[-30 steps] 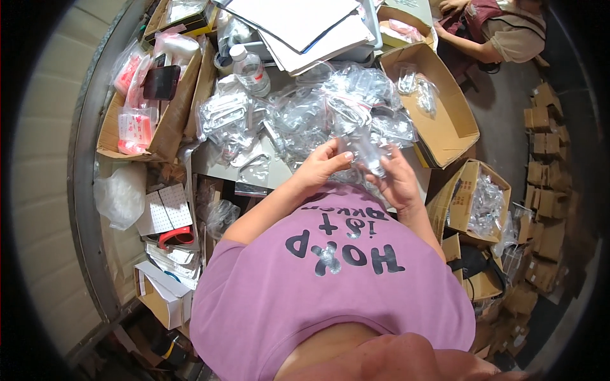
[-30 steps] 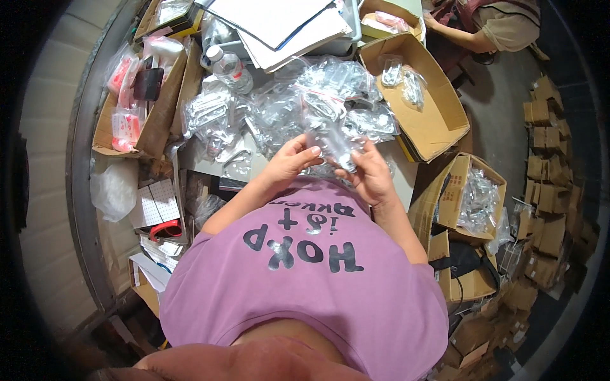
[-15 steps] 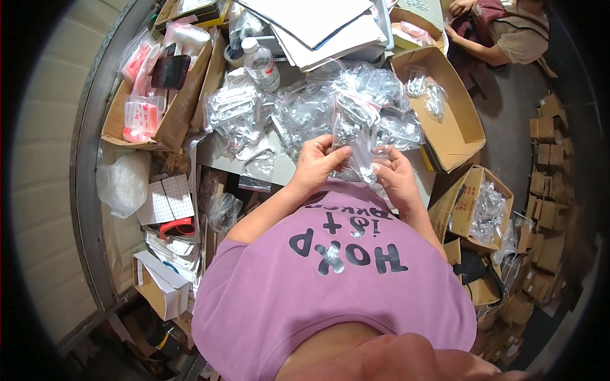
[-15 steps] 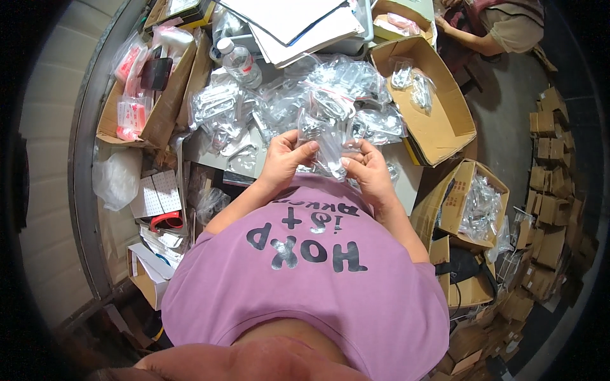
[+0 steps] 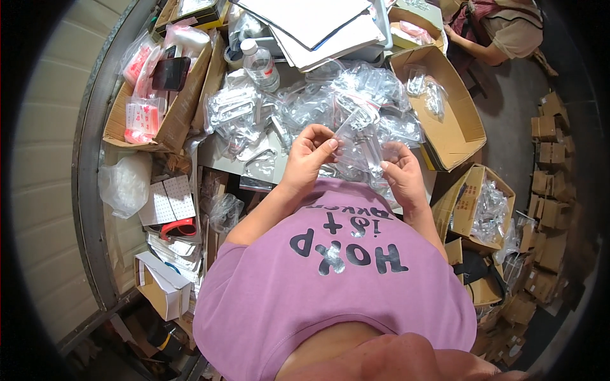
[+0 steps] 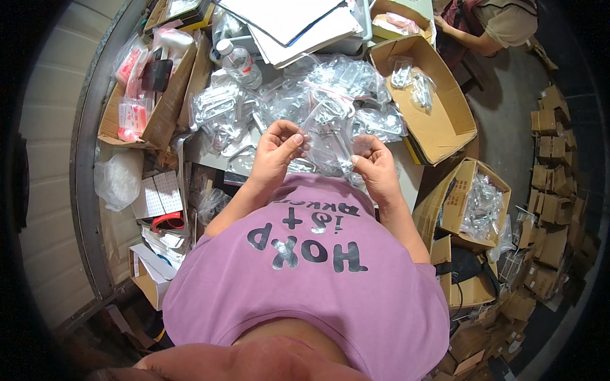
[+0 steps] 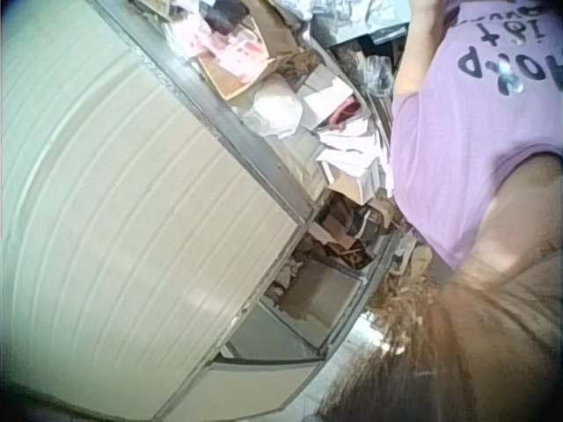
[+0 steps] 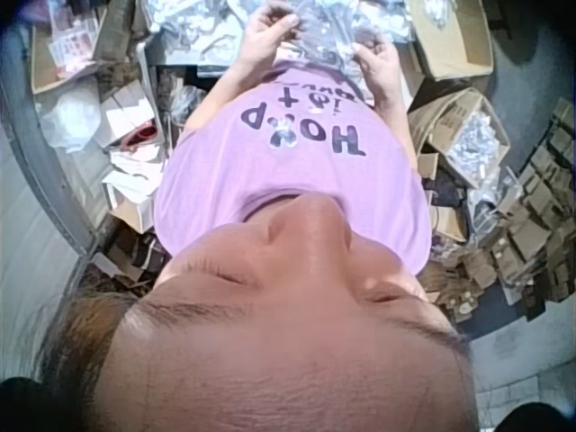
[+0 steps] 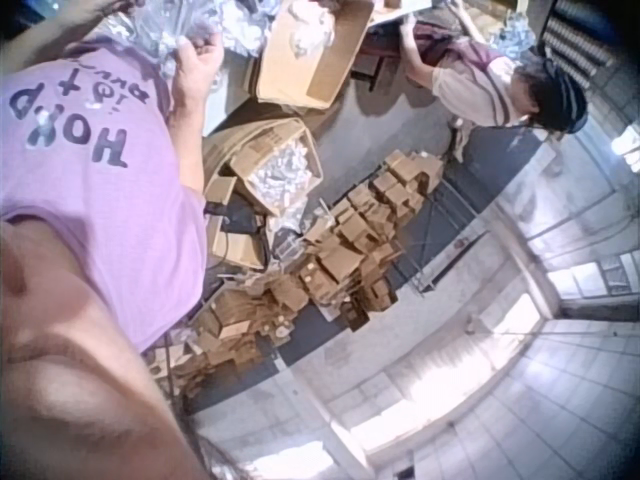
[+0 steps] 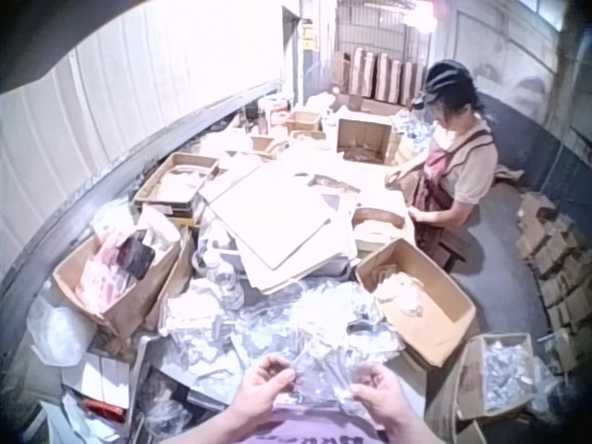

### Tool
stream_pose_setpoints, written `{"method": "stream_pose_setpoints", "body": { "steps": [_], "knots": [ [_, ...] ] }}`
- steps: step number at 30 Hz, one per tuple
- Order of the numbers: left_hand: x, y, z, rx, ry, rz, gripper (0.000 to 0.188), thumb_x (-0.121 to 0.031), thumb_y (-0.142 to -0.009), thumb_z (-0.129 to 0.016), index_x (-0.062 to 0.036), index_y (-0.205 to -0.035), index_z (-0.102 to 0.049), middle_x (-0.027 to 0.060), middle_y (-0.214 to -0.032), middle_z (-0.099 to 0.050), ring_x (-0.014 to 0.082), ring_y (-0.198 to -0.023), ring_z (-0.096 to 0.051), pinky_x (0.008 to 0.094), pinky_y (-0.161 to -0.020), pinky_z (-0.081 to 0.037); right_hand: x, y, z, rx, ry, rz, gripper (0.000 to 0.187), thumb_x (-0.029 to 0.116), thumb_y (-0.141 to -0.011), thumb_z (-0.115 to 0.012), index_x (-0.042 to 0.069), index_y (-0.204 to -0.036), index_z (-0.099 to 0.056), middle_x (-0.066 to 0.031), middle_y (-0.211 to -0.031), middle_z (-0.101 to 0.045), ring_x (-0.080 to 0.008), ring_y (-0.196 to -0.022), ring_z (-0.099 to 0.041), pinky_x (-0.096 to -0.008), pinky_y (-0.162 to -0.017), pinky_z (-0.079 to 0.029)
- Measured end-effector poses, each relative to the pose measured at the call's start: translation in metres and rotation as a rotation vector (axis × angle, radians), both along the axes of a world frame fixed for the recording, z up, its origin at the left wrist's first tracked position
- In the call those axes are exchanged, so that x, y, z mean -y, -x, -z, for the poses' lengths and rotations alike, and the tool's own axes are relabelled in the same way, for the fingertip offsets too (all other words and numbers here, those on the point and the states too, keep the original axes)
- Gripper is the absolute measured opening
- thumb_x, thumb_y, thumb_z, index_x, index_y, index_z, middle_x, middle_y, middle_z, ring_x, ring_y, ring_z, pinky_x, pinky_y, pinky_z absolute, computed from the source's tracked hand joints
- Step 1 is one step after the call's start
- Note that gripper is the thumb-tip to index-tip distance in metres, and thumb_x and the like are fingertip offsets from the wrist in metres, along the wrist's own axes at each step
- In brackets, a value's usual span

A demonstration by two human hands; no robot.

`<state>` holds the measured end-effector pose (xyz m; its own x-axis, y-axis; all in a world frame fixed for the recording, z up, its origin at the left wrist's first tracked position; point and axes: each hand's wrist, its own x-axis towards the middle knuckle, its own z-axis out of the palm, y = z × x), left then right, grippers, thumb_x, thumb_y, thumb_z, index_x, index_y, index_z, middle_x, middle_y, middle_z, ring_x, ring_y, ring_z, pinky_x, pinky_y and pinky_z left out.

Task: The person picks up metal parts and places them into plastic bags by hand. They use a digital caliper to measure one of the parts before placing it in a bag and then into a box.

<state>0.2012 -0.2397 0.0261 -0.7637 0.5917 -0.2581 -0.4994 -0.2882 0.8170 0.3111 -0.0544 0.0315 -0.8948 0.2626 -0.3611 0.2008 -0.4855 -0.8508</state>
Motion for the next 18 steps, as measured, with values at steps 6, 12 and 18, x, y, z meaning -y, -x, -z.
{"method": "stream_pose_setpoints", "body": {
  "steps": [6, 12, 18],
  "knots": [
    [0.002, 0.003, 0.001, 0.023, -0.121, -0.111, 0.018, -0.005, -0.08, -0.062, -0.0049, -0.094, -0.05, 0.001, -0.081, -0.055, 0.0075, -0.07, -0.052, 0.0211, -0.064, -0.046, 0.005, 0.001, 0.0, -0.023, 0.05, 0.041, 0.034, -0.001, -0.074, -0.06, 0.002, -0.106, -0.048, -0.0025, -0.083, -0.055, -0.0043, -0.062, -0.048, -0.0151, -0.051, -0.037],
    [-0.002, -0.005, 0.007, 0.125, -0.024, -0.158, 0.031, -0.008, -0.082, -0.058, -0.0064, -0.11, -0.045, 0.0072, -0.109, -0.048, 0.0129, -0.094, -0.051, 0.0258, -0.072, -0.048, 0.013, 0.004, 0.004, -0.156, -0.178, 0.051, 0.031, -0.003, -0.076, -0.058, 0.001, -0.106, -0.05, -0.0033, -0.09, -0.057, -0.0094, -0.076, -0.055, -0.0209, -0.065, -0.046],
    [-0.001, -0.007, 0.012, 0.384, -0.174, 0.231, 0.045, -0.017, -0.089, -0.048, -0.0043, -0.126, -0.027, 0.0145, -0.114, -0.052, 0.0219, -0.094, -0.057, 0.035, -0.076, -0.051, 0.032, 0.017, 0.0, -0.441, -1.026, -0.343, 0.023, -0.004, -0.069, -0.057, 0.0, -0.091, -0.059, -0.0145, -0.092, -0.061, -0.0282, -0.085, -0.061, -0.0327, -0.076, -0.047]
  ]
}}
